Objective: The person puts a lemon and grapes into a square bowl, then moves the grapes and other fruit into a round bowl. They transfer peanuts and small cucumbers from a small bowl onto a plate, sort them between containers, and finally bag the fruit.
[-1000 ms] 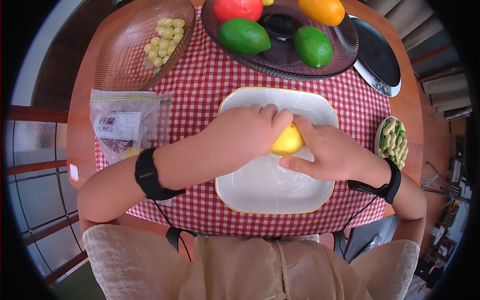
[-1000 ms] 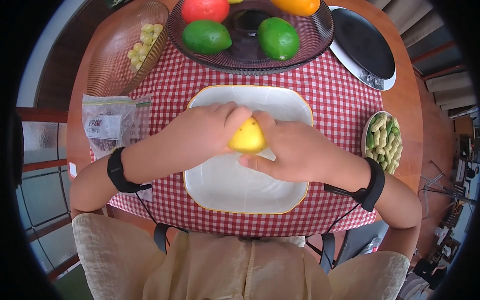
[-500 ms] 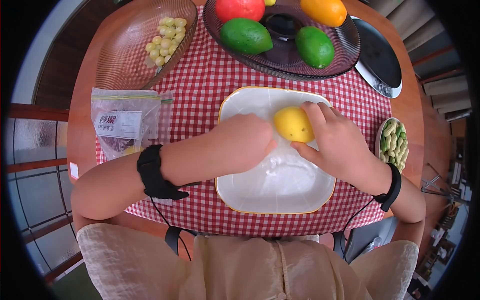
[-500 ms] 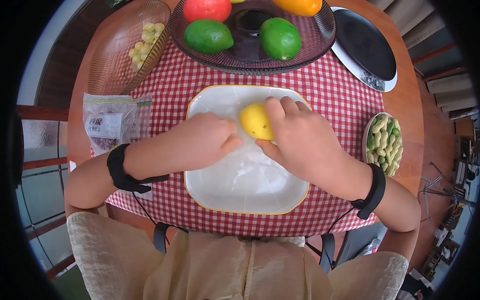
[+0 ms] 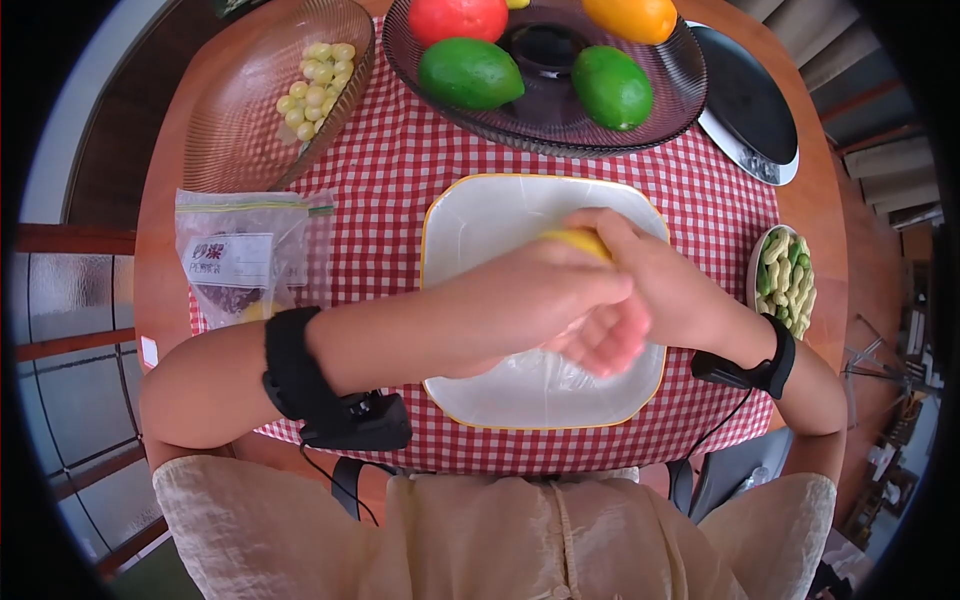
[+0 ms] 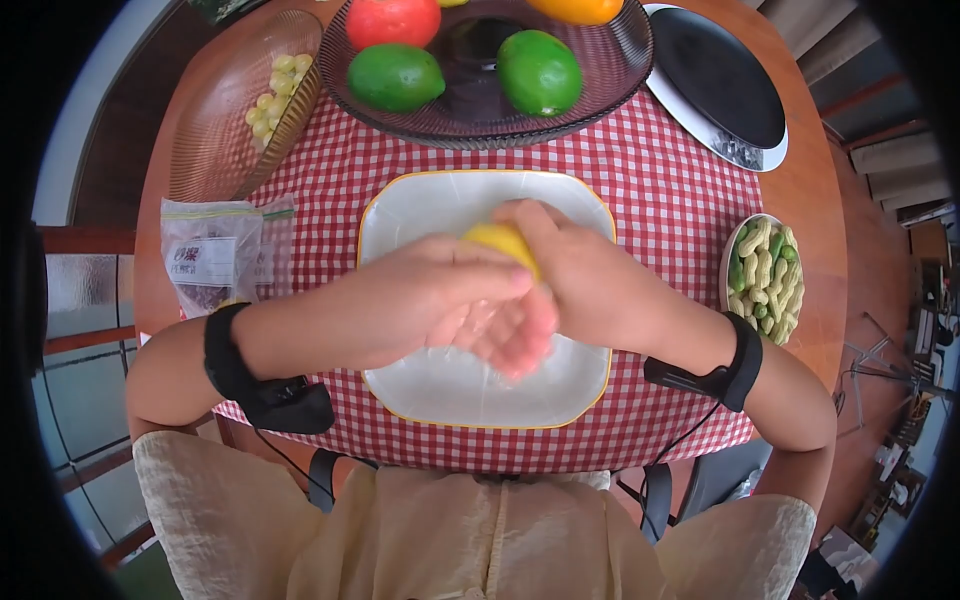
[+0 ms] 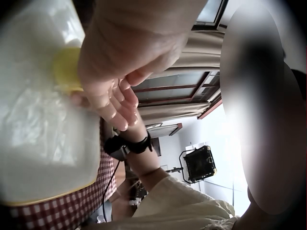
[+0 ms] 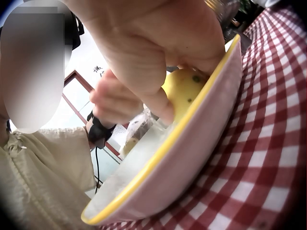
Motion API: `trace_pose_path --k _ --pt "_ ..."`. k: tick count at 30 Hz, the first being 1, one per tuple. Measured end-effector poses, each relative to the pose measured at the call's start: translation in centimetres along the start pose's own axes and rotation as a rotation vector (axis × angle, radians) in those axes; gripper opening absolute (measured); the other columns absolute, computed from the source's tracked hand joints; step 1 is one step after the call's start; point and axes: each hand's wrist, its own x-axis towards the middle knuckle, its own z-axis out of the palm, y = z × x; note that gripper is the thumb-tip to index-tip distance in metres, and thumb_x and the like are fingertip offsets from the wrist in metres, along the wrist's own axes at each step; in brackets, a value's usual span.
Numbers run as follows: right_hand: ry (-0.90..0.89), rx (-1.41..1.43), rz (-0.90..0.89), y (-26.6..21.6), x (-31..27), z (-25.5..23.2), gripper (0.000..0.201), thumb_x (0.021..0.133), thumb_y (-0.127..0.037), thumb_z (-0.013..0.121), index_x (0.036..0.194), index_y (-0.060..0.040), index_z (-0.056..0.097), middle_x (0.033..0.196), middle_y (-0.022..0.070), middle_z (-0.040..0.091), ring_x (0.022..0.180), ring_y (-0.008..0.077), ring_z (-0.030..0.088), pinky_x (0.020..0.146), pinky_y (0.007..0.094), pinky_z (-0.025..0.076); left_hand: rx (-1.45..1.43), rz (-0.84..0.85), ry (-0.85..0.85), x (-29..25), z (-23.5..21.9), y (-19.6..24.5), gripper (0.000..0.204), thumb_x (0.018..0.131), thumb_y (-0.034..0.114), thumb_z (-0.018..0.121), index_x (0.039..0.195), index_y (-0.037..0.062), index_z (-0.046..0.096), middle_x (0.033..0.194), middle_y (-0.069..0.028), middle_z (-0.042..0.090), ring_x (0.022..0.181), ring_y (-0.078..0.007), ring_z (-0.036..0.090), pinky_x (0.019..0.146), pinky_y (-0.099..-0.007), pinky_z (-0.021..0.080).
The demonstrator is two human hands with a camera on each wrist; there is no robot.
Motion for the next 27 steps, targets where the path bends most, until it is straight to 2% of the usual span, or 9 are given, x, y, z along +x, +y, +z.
trace_pose_path --k 2,3,9,13,15,19,21,24,27 --pt "-0.139 0.175 -0.133 0.6 -0.1 0.4 0.052 0.079 -0.013 0.071 0.124 -0.0023 0.046 0.114 0.0186 0.057 0.102 0.0354 0.060 0.085 0.0384 0.051 0.234 0.130 0.056 0.2 0.0 0.7 0.026 0.098 0.017 0.044 0.101 -0.0037 0.060 0.094 -0.0127 0.065 0.086 -0.0212 0.065 0.080 -0.0323 0.053" --pt "-0.260 0.320 0.134 -0.7 0.3 0.0 0.048 0.082 -0.018 0.072 0.122 -0.0038 0.050 0.115 0.0142 0.058 0.104 0.0281 0.059 0.085 0.0352 0.052 0.470 0.260 0.113 0.2 0.1 0.9 0.022 0.097 0.013 0.046 0.101 -0.0037 0.059 0.094 -0.0128 0.065 0.086 -0.0219 0.064 0.079 -0.0324 0.052" --pt "-0.167 0.501 0.184 -0.6 0.3 0.4 0.053 0.085 -0.019 0.072 0.124 -0.0010 0.042 0.113 0.0137 0.055 0.096 0.0175 0.058 0.077 0.0295 0.051 1.395 0.720 0.406 -1.9 -1.3 0.7 0.016 0.091 0.007 0.050 0.102 -0.0037 0.054 0.108 -0.0169 0.057 0.096 -0.0309 0.057 0.079 -0.0376 0.045" --pt "-0.041 0.588 0.116 -1.5 0.2 0.4 0.060 0.085 -0.018 0.073 0.128 -0.0019 0.034 0.111 0.0122 0.052 0.093 0.0155 0.056 0.074 0.0274 0.049 1.416 0.569 0.558 -2.5 -1.2 -0.3 0.027 0.091 0.010 0.052 0.115 -0.0027 0.048 0.117 -0.0186 0.052 0.105 -0.0312 0.054 0.087 -0.0379 0.043" --pt "-0.050 0.734 0.178 -2.2 0.1 0.2 0.068 0.085 -0.005 0.069 0.137 -0.0087 0.025 0.125 0.0076 0.040 0.118 0.0161 0.046 0.101 0.0307 0.043 1.120 0.597 0.522 -2.1 -1.5 -1.5 0.042 0.090 0.014 0.057 0.126 -0.0010 0.040 0.121 -0.0199 0.049 0.109 -0.0320 0.052 0.092 -0.0386 0.042" --pt "0.009 0.622 0.196 -3.2 0.2 0.5 0.070 0.084 -0.003 0.068 0.136 -0.0107 0.023 0.121 0.0060 0.042 0.118 0.0151 0.046 0.099 0.0304 0.044 0.878 0.652 0.521 -1.5 -1.5 -2.4 0.049 0.089 0.016 0.060 0.130 -0.0004 0.037 0.123 -0.0199 0.048 0.113 -0.0334 0.051 0.096 -0.0395 0.041" --pt "0.036 0.963 0.233 -3.1 0.3 0.0 0.049 0.089 -0.017 0.062 0.128 -0.0044 0.035 0.110 0.0091 0.051 0.089 0.0121 0.054 0.071 0.0252 0.047 1.080 0.767 0.503 -1.7 -1.8 -2.4 0.057 0.085 0.019 0.067 0.130 0.0011 0.038 0.123 -0.0190 0.048 0.115 -0.0345 0.049 0.098 -0.0410 0.040" --pt "-0.128 1.562 0.386 -2.7 0.8 -1.0 0.037 0.095 -0.031 0.050 0.119 -0.0032 0.047 0.099 0.0086 0.057 0.075 0.0138 0.057 0.059 0.0235 0.045 1.394 0.767 0.525 -1.8 -1.5 -2.0 0.066 0.078 0.027 0.074 0.130 0.0035 0.041 0.123 -0.0184 0.049 0.108 -0.0346 0.054 0.091 -0.0408 0.046" --pt "-0.051 1.464 0.605 -3.3 1.6 -0.8 0.044 0.100 -0.043 0.035 0.103 -0.0040 0.054 0.080 0.0076 0.060 0.053 0.0144 0.052 0.045 0.0217 0.036 1.871 0.947 0.587 -1.1 -2.4 -3.0 0.070 0.072 0.034 0.076 0.129 0.0059 0.045 0.121 -0.0179 0.049 0.097 -0.0335 0.059 0.080 -0.0393 0.052"
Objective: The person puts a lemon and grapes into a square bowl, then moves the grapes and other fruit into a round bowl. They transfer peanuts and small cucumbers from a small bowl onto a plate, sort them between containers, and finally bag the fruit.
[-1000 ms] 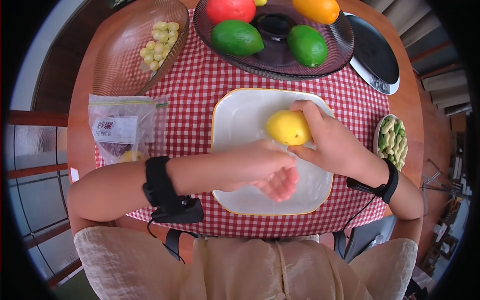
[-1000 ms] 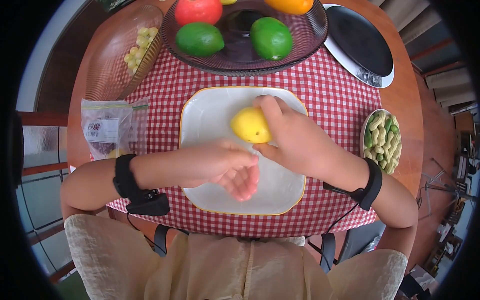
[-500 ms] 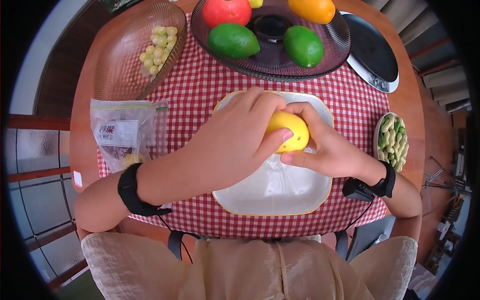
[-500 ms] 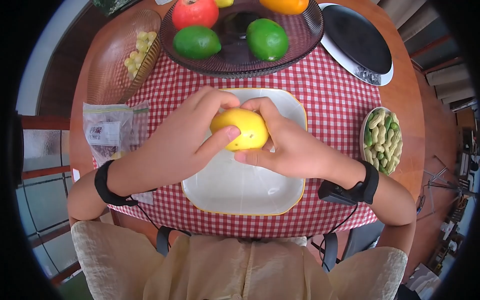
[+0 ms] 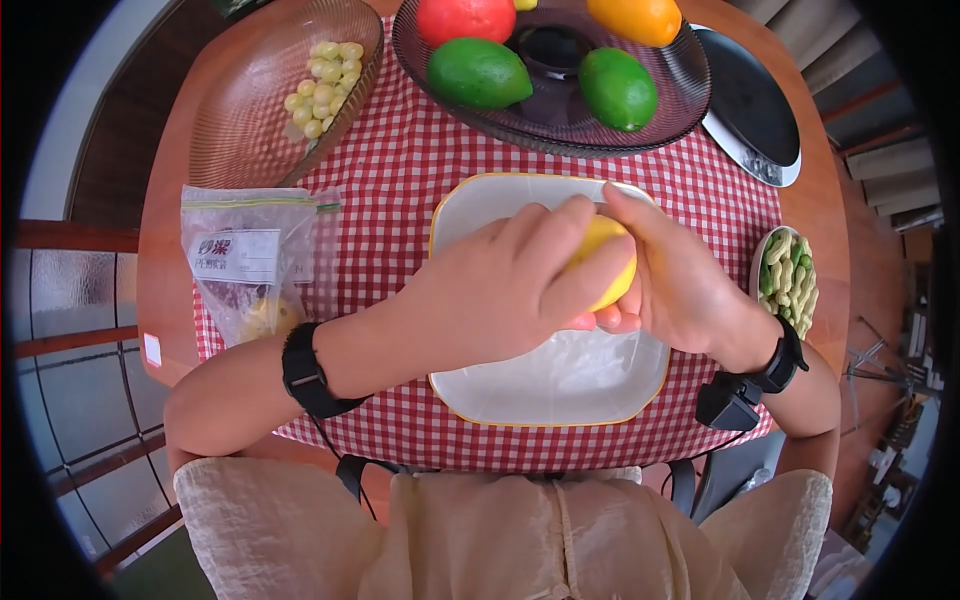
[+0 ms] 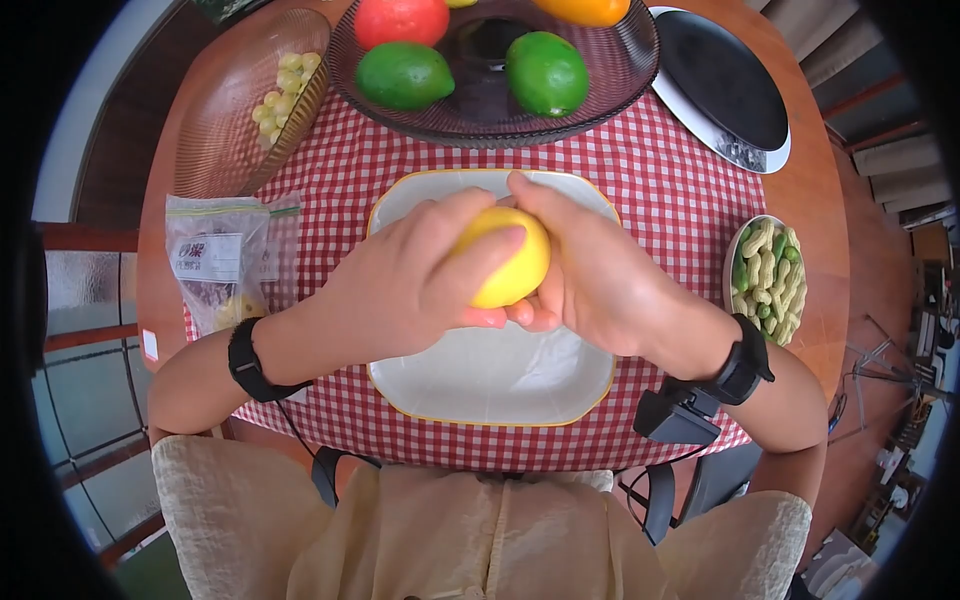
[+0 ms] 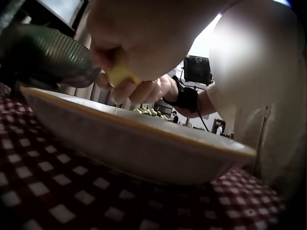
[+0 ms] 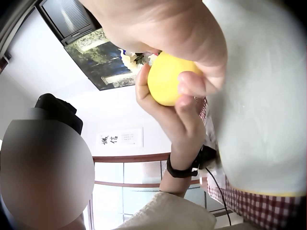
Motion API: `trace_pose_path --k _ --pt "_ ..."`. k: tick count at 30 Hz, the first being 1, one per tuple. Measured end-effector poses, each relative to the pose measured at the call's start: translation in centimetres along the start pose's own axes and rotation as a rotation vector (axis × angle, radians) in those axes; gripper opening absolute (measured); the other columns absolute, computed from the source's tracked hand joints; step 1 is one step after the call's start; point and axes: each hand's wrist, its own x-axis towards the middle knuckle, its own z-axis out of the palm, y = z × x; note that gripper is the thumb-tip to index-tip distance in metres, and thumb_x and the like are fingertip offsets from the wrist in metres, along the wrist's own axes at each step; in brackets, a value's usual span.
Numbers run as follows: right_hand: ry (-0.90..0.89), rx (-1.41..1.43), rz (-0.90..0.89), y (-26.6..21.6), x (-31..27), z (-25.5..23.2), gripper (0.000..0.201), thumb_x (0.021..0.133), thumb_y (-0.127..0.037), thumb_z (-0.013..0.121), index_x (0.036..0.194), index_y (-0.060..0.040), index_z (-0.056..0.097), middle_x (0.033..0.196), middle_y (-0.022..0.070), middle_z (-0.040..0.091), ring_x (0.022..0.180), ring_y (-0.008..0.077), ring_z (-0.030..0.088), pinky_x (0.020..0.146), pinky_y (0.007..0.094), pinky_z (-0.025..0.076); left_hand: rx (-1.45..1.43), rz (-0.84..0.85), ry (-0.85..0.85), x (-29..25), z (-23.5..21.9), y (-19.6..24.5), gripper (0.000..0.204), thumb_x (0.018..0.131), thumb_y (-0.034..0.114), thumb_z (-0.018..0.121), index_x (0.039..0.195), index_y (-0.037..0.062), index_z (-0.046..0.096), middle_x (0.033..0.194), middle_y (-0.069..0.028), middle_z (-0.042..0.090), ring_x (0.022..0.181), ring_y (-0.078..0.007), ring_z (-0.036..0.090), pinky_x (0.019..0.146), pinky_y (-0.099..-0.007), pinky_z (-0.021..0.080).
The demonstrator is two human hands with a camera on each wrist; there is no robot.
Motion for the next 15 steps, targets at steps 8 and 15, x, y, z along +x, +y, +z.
trace_pose_path --k 8,15 --pt "0.243 -0.283 -0.099 1.2 0.5 0.5 0.045 0.102 -0.047 0.032 0.100 -0.0045 0.048 0.071 0.0053 0.052 0.048 0.0100 0.044 0.043 0.0231 0.034 -0.124 -0.099 -0.025 0.0 -0.2 -0.1 0.062 0.079 0.034 0.070 0.128 0.0043 0.045 0.117 -0.0182 0.050 0.096 -0.0337 0.059 0.076 -0.0380 0.053" --pt "0.203 -1.032 -0.752 3.6 0.0 1.0 0.040 0.102 -0.035 0.042 0.119 0.0006 0.042 0.099 0.0152 0.054 0.088 0.0221 0.057 0.077 0.0341 0.046 -0.817 -0.542 -0.011 0.1 -1.3 -0.1 0.038 0.103 0.032 0.038 0.124 0.0002 0.041 0.109 -0.0137 0.050 0.096 -0.0232 0.055 0.078 -0.0323 0.048"
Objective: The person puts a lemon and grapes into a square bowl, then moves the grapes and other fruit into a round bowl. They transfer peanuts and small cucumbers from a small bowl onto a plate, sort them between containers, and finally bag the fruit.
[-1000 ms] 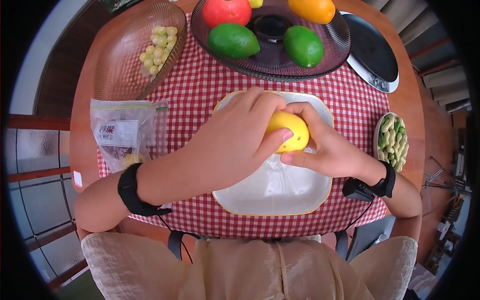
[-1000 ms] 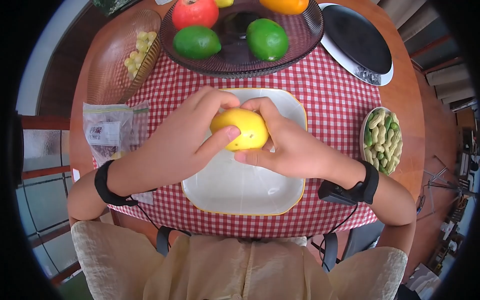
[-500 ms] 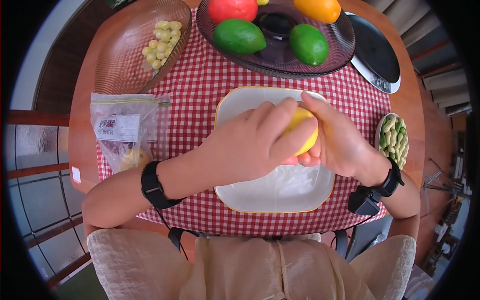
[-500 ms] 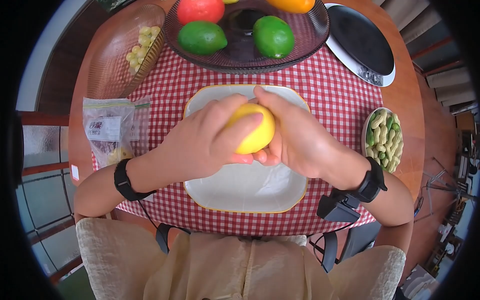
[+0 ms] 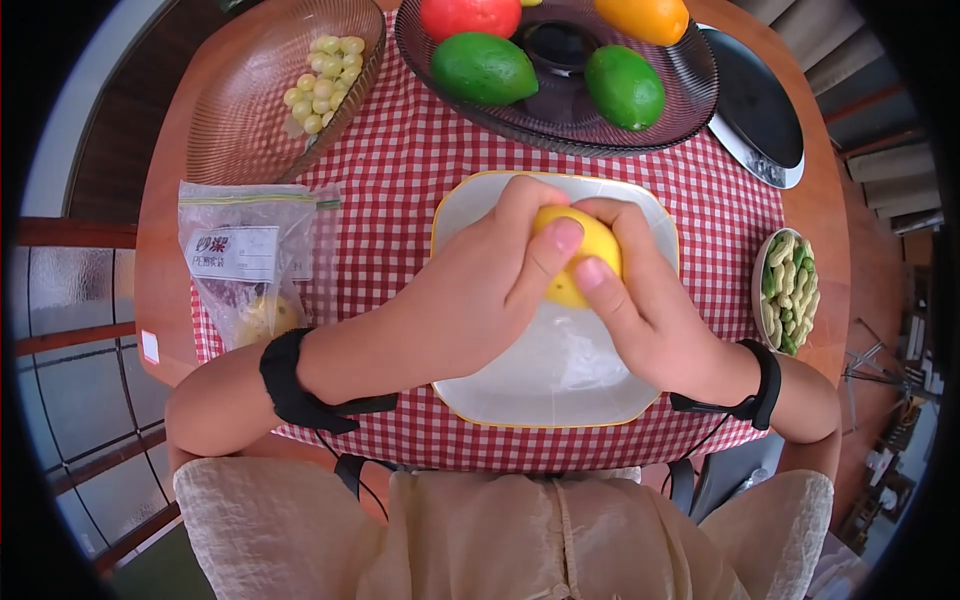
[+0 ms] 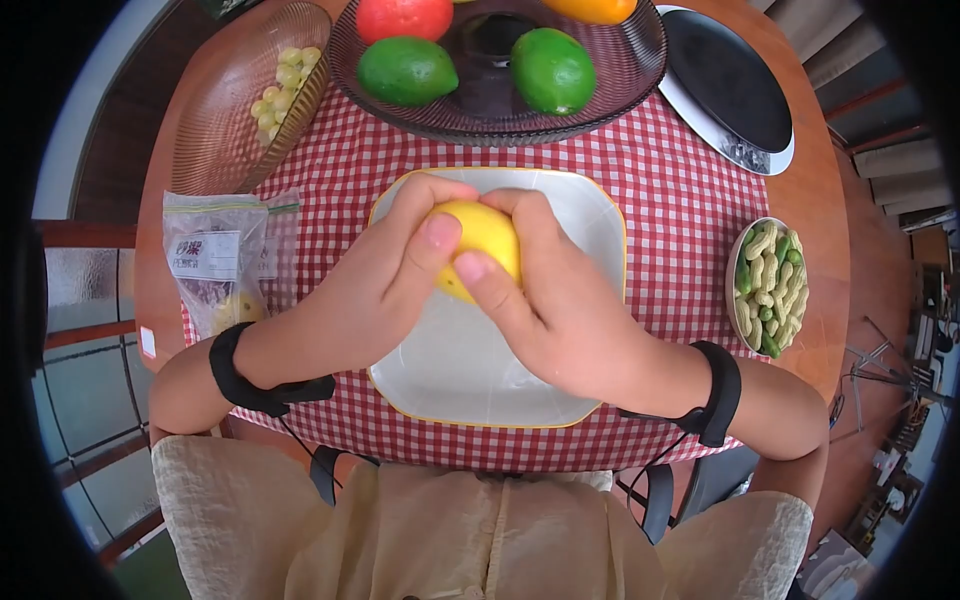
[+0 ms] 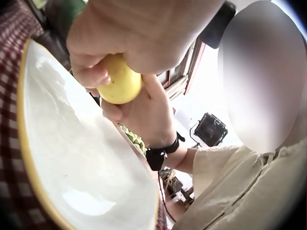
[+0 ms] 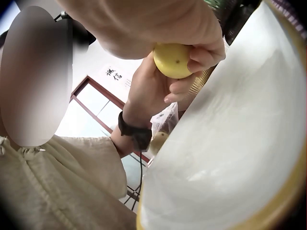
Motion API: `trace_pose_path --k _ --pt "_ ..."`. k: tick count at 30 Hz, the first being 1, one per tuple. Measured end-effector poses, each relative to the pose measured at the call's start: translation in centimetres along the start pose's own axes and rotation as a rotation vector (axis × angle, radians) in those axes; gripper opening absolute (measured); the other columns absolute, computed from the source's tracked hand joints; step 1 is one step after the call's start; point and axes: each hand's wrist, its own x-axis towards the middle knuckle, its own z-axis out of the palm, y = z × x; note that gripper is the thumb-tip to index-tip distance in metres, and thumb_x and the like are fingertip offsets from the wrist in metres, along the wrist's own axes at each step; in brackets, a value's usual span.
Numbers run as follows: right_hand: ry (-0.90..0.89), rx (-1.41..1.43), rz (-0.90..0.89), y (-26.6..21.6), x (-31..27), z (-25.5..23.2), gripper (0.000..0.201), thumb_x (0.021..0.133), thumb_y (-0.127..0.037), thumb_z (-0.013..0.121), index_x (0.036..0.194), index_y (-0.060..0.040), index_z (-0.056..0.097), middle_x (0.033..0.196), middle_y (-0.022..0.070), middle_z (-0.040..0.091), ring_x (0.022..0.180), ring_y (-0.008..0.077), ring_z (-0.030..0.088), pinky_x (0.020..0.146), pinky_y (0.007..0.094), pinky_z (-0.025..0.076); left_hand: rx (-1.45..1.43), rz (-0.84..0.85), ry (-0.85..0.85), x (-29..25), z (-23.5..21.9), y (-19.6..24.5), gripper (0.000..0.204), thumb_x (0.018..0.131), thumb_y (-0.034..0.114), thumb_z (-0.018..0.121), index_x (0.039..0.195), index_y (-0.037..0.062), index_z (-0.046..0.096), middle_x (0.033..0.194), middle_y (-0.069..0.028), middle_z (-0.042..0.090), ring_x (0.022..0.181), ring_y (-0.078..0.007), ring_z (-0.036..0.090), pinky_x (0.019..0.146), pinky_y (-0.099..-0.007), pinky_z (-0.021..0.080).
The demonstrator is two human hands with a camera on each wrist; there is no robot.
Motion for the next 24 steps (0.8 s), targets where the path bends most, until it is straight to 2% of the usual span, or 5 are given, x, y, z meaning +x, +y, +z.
trace_pose_path --k 1,3,7,12,24 --pt "-0.067 0.007 0.024 -0.1 0.0 -0.4 0.039 0.101 -0.033 0.043 0.121 0.0009 0.040 0.099 0.0158 0.055 0.089 0.0220 0.056 0.078 0.0339 0.046 0.000 0.001 0.000 0.1 -0.3 0.5 0.038 0.103 0.032 0.038 0.124 0.0002 0.041 0.109 -0.0137 0.050 0.096 -0.0232 0.055 0.078 -0.0323 0.048" --pt "-0.120 0.100 0.135 -0.2 0.3 -0.8 0.040 0.101 -0.033 0.044 0.121 0.0012 0.040 0.099 0.0149 0.055 0.087 0.0205 0.056 0.077 0.0333 0.046 -0.233 -0.407 -0.147 0.1 -0.7 1.3 0.034 0.105 0.028 0.030 0.119 -0.0002 0.042 0.103 -0.0104 0.049 0.093 -0.0191 0.052 0.081 -0.0334 0.045" --pt "-0.321 0.406 0.401 0.0 0.9 -2.8 0.040 0.099 -0.032 0.047 0.123 0.0005 0.040 0.100 0.0108 0.055 0.080 0.0146 0.054 0.072 0.0306 0.045 -0.197 -0.359 -0.127 -0.1 -0.7 0.5 0.030 0.105 0.025 0.030 0.116 0.0002 0.043 0.099 -0.0091 0.048 0.092 -0.0186 0.052 0.085 -0.0338 0.043" --pt "-0.367 0.560 0.496 -0.5 2.1 -3.6 0.047 0.097 -0.031 0.053 0.128 0.0004 0.037 0.101 0.0079 0.055 0.076 0.0099 0.052 0.066 0.0246 0.046 0.009 -0.047 -0.150 0.0 -0.7 0.2 0.030 0.105 0.025 0.031 0.118 0.0008 0.042 0.101 -0.0104 0.050 0.095 -0.0196 0.053 0.087 -0.0332 0.043" --pt "-0.474 0.460 0.418 0.7 2.0 -3.5 0.053 0.089 -0.021 0.066 0.125 0.0034 0.035 0.100 0.0120 0.059 0.078 0.0123 0.059 0.065 0.0254 0.049 0.060 -0.152 -0.187 0.0 -0.9 -0.2 0.029 0.104 0.026 0.033 0.118 0.0011 0.040 0.094 -0.0165 0.058 0.086 -0.0274 0.061 0.077 -0.0370 0.046"
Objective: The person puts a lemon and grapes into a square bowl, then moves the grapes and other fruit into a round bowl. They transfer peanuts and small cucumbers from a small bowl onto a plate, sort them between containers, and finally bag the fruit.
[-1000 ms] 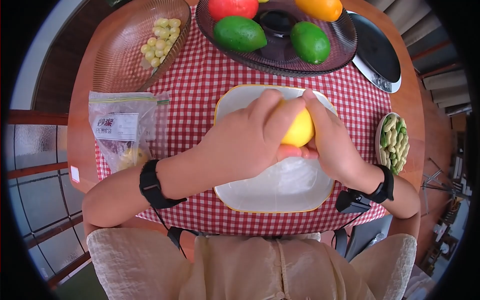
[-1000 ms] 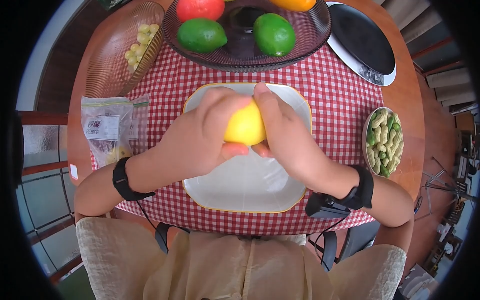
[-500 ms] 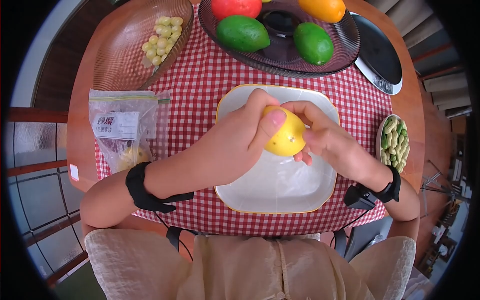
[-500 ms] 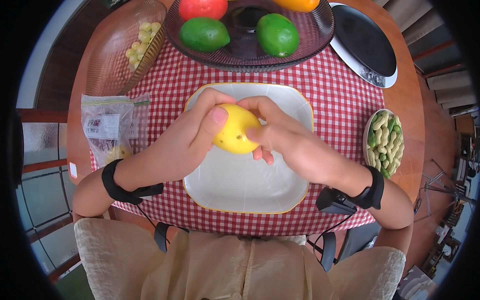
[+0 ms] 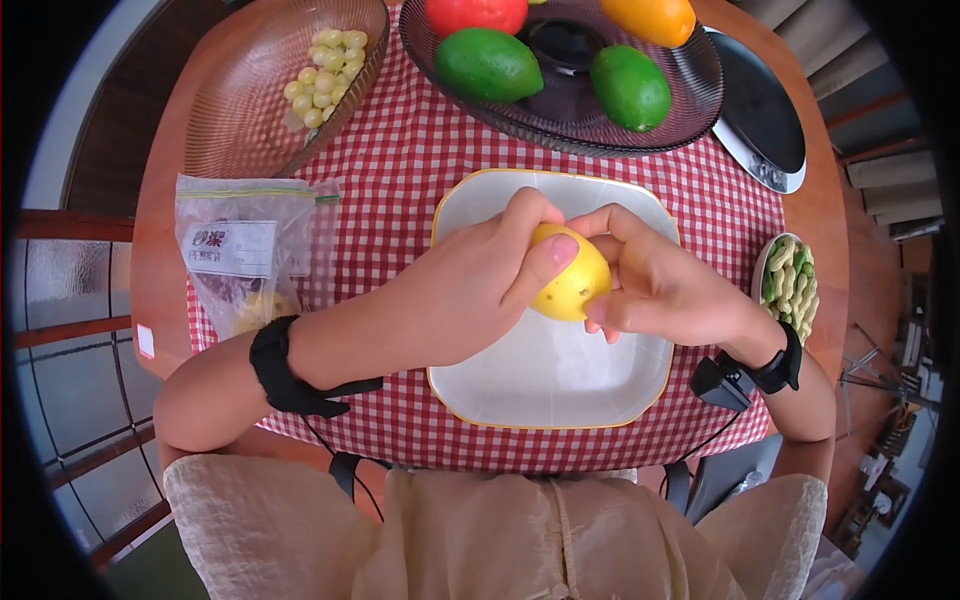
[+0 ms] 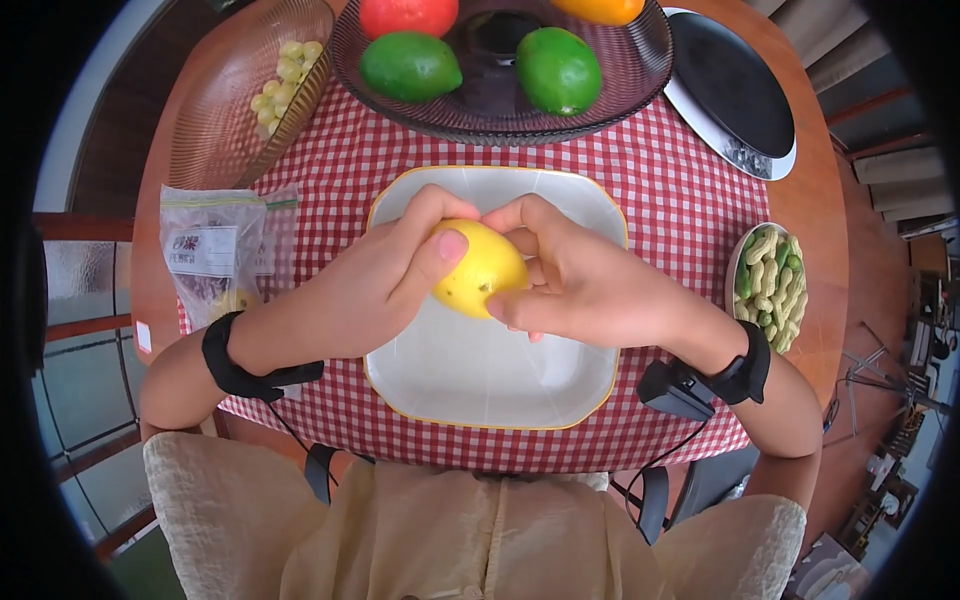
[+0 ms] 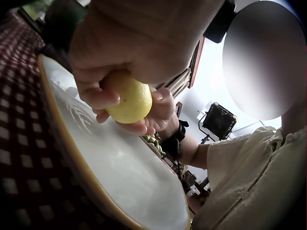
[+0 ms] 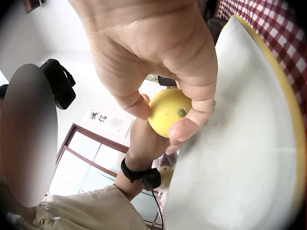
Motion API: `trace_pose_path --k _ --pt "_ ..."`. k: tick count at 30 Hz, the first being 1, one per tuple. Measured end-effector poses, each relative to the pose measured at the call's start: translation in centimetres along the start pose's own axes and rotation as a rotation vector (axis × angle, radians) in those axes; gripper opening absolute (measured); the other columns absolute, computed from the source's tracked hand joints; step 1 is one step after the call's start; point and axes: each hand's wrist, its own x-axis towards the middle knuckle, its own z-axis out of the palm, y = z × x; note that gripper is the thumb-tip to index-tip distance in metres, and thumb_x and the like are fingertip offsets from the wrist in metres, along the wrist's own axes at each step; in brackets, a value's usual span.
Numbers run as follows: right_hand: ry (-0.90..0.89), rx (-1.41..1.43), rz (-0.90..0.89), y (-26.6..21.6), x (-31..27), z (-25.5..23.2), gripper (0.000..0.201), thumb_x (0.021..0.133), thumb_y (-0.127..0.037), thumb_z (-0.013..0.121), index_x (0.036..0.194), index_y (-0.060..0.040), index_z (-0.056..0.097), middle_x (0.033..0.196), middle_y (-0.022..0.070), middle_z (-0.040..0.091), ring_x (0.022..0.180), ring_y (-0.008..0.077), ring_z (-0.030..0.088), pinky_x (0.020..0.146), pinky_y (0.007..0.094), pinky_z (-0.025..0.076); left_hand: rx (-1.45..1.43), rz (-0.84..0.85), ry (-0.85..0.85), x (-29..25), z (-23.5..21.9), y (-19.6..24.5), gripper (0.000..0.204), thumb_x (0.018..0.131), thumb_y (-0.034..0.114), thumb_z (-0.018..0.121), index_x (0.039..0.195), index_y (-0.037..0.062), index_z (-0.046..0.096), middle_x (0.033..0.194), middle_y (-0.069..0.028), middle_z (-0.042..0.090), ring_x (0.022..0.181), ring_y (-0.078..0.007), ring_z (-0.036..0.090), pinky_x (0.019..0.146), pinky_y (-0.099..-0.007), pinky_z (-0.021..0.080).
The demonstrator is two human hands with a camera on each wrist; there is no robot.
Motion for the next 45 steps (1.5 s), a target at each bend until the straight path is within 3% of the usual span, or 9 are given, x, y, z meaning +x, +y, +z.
trace_pose_path --k 11,16,22,24,27,32,34,37,45 --pt "0.169 -0.556 -0.023 -0.7 0.2 1.6 0.054 0.082 -0.017 0.071 0.122 -0.0002 0.039 0.108 0.0122 0.056 0.092 0.0201 0.060 0.078 0.0315 0.050 0.019 -0.043 -0.005 -0.1 0.6 0.0 0.025 0.103 0.022 0.037 0.114 0.0007 0.042 0.094 -0.0216 0.058 0.084 -0.0343 0.061 0.075 -0.0403 0.046" --pt "0.318 -0.926 -0.145 0.2 -0.7 0.6 0.053 0.076 -0.021 0.070 0.114 0.0063 0.044 0.099 0.0259 0.061 0.090 0.0409 0.063 0.076 0.0419 0.051 0.392 0.122 0.132 0.5 0.0 -2.4 0.022 0.101 0.019 0.041 0.106 -0.0007 0.050 0.091 -0.0205 0.059 0.080 -0.0369 0.060 0.072 -0.0428 0.046" --pt "0.417 -1.098 -0.118 0.7 -1.2 0.0 0.057 0.074 -0.020 0.070 0.116 0.0098 0.045 0.108 0.0282 0.056 0.088 0.0429 0.062 0.076 0.0452 0.052 0.689 -0.006 -0.231 1.5 0.7 -1.7 0.024 0.097 0.020 0.047 0.096 -0.0011 0.059 0.081 -0.0141 0.063 0.074 -0.0347 0.063 0.066 -0.0429 0.051" --pt "0.422 -1.089 -0.132 1.1 -1.2 -0.2 0.058 0.074 -0.020 0.070 0.117 0.0098 0.045 0.109 0.0282 0.056 0.087 0.0430 0.062 0.076 0.0451 0.052 -0.104 -0.550 -0.441 1.9 1.1 -1.3 0.027 0.095 0.020 0.047 0.090 -0.0016 0.062 0.083 -0.0139 0.067 0.076 -0.0281 0.067 0.070 -0.0382 0.054" --pt "0.428 -1.057 -0.152 1.4 -1.3 -0.3 0.058 0.074 -0.020 0.070 0.118 0.0086 0.045 0.109 0.0273 0.056 0.087 0.0428 0.062 0.076 0.0450 0.052 -0.708 -0.745 -0.386 1.8 1.8 -0.7 0.028 0.094 0.020 0.046 0.094 -0.0031 0.063 0.088 -0.0154 0.068 0.081 -0.0235 0.068 0.077 -0.0347 0.056" --pt "0.362 -0.974 -0.135 1.5 -1.3 -0.5 0.060 0.072 -0.015 0.073 0.124 -0.0005 0.046 0.112 0.0211 0.056 0.094 0.0393 0.061 0.079 0.0415 0.052 -0.977 -0.490 -0.352 2.7 1.1 3.1 0.029 0.094 0.018 0.046 0.102 -0.0056 0.061 0.101 -0.0167 0.065 0.094 -0.0237 0.066 0.085 -0.0336 0.054" --pt "0.189 -1.040 -0.429 2.5 -0.8 -1.1 0.059 0.073 -0.014 0.073 0.124 -0.0029 0.046 0.109 0.0182 0.057 0.093 0.0366 0.061 0.077 0.0403 0.051 -1.004 -0.367 -0.346 3.1 1.0 3.3 0.027 0.094 0.016 0.046 0.103 -0.0050 0.061 0.104 -0.0164 0.064 0.098 -0.0232 0.064 0.087 -0.0334 0.053" --pt "0.248 -0.852 -0.169 2.0 -1.1 -0.7 0.059 0.074 -0.015 0.074 0.124 -0.0023 0.045 0.107 0.0169 0.056 0.093 0.0340 0.060 0.077 0.0388 0.051 -0.736 -0.192 -0.325 3.3 0.5 2.2 0.020 0.093 0.008 0.047 0.104 -0.0026 0.060 0.101 -0.0122 0.064 0.095 -0.0219 0.064 0.086 -0.0334 0.052" --pt "0.280 -0.845 -0.172 1.8 -1.3 -0.3 0.057 0.077 -0.017 0.073 0.123 0.0004 0.044 0.110 0.0219 0.055 0.096 0.0382 0.059 0.081 0.0414 0.049 0.611 0.052 -0.021 1.9 -1.1 -2.4 0.015 0.090 0.006 0.046 0.093 -0.0037 0.058 0.090 -0.0222 0.061 0.077 -0.0324 0.063 0.069 -0.0430 0.048"
